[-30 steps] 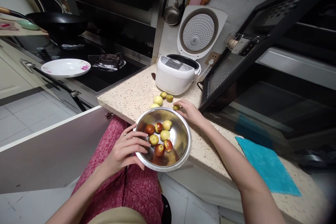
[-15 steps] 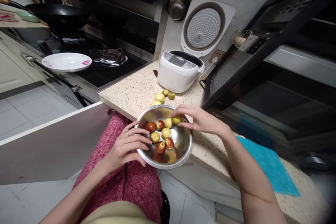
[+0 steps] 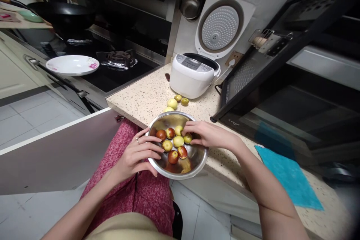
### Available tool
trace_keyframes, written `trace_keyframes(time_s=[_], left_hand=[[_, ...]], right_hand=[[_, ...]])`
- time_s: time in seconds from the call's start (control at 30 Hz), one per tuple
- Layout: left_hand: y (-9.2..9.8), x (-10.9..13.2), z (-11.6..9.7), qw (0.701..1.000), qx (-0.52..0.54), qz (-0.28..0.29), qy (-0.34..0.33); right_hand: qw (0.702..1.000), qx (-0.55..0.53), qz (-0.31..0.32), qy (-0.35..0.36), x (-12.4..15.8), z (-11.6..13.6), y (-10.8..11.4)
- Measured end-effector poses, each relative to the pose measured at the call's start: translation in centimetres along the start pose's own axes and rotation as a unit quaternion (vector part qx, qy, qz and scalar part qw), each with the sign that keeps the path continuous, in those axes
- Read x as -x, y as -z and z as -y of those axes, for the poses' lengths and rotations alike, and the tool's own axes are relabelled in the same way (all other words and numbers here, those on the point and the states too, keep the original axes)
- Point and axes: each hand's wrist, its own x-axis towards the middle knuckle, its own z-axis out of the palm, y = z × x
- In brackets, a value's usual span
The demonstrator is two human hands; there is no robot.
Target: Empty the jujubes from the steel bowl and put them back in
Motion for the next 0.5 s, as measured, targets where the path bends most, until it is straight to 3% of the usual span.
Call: trace_keyframes(time_s=[0.13, 0.23, 0.37, 0.5], left_hand=[[-0.1, -0.3, -0.1, 1.0, 0.018, -0.009, 0.017], [-0.6, -0.9, -0.2, 0.999, 0.036, -0.02, 0.023], [-2.4, -2.2, -0.3, 0.997, 0.061, -0.035, 0.028], [-4.5, -3.6, -0.1, 0.994, 0.093, -0.026, 0.043]], right_hand=[[0.999, -0.032, -0.027, 0.007, 0.3, -0.1, 0.8], [0.995, -0.039, -0.088, 0.02, 0.4, -1.0, 1.5], [0.981, -0.034, -0.193, 0.005, 0.3, -3.1, 1.5], [0.968, -0.032, -0.247, -0.008, 0.2, -4.8, 0.7]])
